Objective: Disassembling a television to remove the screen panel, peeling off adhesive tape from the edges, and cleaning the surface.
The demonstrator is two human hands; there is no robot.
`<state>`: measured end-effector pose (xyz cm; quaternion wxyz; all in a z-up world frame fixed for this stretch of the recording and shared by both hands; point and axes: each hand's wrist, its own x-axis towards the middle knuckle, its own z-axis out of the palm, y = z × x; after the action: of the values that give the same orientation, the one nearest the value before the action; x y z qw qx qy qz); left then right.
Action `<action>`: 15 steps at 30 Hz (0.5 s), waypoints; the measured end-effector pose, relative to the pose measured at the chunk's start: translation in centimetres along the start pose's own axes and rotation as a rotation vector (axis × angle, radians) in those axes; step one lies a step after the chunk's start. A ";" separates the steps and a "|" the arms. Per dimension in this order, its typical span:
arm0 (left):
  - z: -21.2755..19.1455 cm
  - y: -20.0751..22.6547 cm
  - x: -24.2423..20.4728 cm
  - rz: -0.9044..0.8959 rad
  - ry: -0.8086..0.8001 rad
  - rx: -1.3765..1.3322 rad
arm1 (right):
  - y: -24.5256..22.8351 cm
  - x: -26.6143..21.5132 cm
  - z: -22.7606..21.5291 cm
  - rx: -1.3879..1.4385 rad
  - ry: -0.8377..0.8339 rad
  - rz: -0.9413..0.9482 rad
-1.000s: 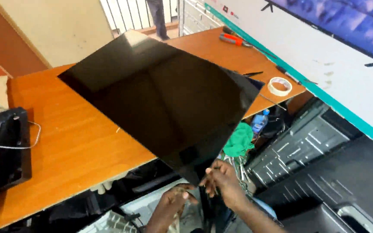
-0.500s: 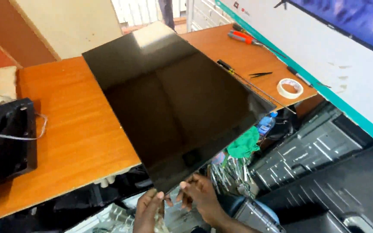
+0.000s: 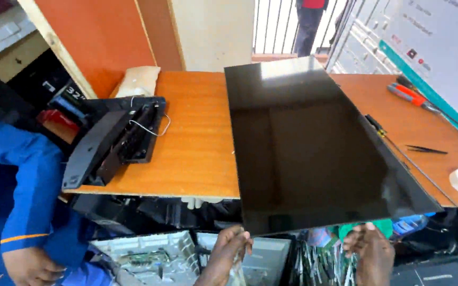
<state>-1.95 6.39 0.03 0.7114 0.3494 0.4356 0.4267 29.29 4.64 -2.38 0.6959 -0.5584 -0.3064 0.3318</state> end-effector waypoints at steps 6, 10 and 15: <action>-0.8 -0.5 0.9 -0.011 -0.018 -0.009 | 0.0 3.9 -1.9 -0.011 0.124 0.041; -3.7 -3.8 3.4 0.122 -0.092 -0.007 | 0.5 5.7 -2.1 0.021 0.224 -0.019; -10.9 -8.3 9.6 0.102 0.134 0.024 | -2.0 2.6 0.1 0.080 0.148 -0.026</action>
<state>-6.99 13.26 -14.33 0.6537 0.3505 0.4689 0.4795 30.98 6.52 -0.23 0.7428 -0.5490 -0.2477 0.2923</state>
